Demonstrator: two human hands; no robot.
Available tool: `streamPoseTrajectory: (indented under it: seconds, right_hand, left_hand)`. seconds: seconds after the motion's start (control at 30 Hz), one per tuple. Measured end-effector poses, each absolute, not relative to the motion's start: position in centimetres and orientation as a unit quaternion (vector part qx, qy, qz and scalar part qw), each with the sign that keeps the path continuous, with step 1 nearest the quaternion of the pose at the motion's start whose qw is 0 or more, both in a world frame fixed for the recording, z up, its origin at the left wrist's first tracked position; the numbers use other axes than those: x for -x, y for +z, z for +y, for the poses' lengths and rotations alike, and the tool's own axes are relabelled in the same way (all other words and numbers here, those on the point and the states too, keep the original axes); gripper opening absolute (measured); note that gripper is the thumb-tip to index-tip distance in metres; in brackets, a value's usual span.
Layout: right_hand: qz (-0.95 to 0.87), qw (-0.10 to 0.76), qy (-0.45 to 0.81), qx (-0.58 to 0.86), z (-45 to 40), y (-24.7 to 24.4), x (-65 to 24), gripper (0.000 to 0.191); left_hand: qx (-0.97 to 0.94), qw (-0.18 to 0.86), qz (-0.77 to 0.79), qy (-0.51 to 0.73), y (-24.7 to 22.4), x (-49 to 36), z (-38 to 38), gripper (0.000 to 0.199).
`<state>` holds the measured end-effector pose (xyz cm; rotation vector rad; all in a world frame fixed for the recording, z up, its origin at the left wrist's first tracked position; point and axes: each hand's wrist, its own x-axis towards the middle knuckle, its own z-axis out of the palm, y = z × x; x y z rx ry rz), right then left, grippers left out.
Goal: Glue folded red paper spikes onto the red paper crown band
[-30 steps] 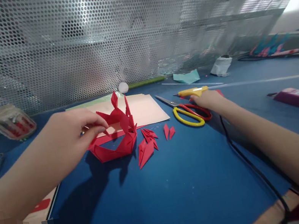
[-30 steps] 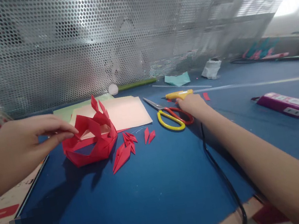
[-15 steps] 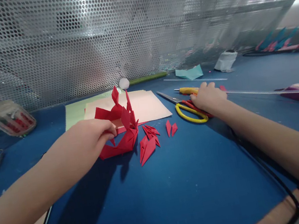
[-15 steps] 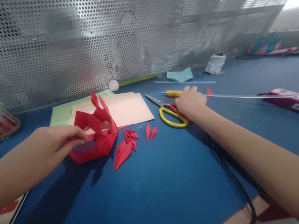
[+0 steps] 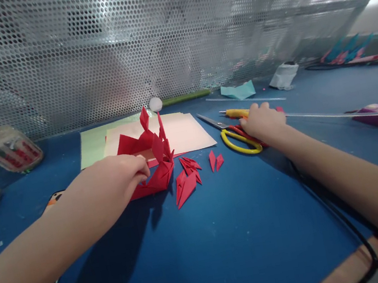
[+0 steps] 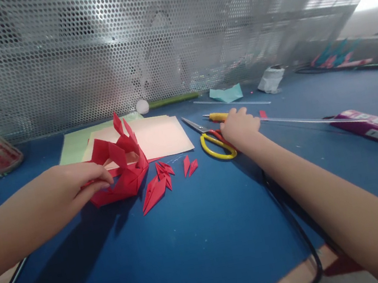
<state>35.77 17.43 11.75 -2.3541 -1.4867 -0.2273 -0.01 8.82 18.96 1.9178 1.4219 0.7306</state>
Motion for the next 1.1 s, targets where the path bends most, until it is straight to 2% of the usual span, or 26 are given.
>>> streamPoseTrajectory:
  seconds: [0.13,0.27,0.33,0.47,0.53,1.1]
  right_hand:
    - [-0.527,0.148,-0.073,0.834,17.2,12.1,-35.5,0.02]
    - [-0.532,0.128,-0.062,0.835,16.9,12.4,-35.3,0.024]
    - [-0.533,0.121,-0.058,0.836,16.8,12.5,-35.3,0.026]
    - [-0.522,0.106,-0.053,0.844,17.0,12.5,-35.2,0.031]
    - [-0.506,0.098,-0.055,0.855,17.3,12.5,-35.1,0.032]
    - [-0.481,0.053,-0.048,0.874,17.6,12.8,-34.8,0.039]
  left_hand:
    - [-0.795,0.222,0.532,0.186,19.0,0.0,8.8,0.015]
    - [-0.823,0.169,0.522,0.148,19.7,-0.4,8.4,0.018]
    - [-0.823,0.169,0.523,0.144,20.0,-0.5,8.2,0.019]
    - [-0.824,0.163,0.528,0.127,19.7,-0.3,8.1,0.035]
    - [-0.829,0.144,0.53,0.11,19.3,-0.1,8.3,0.037]
    - [-0.847,0.148,0.502,0.093,17.6,0.2,9.5,0.029]
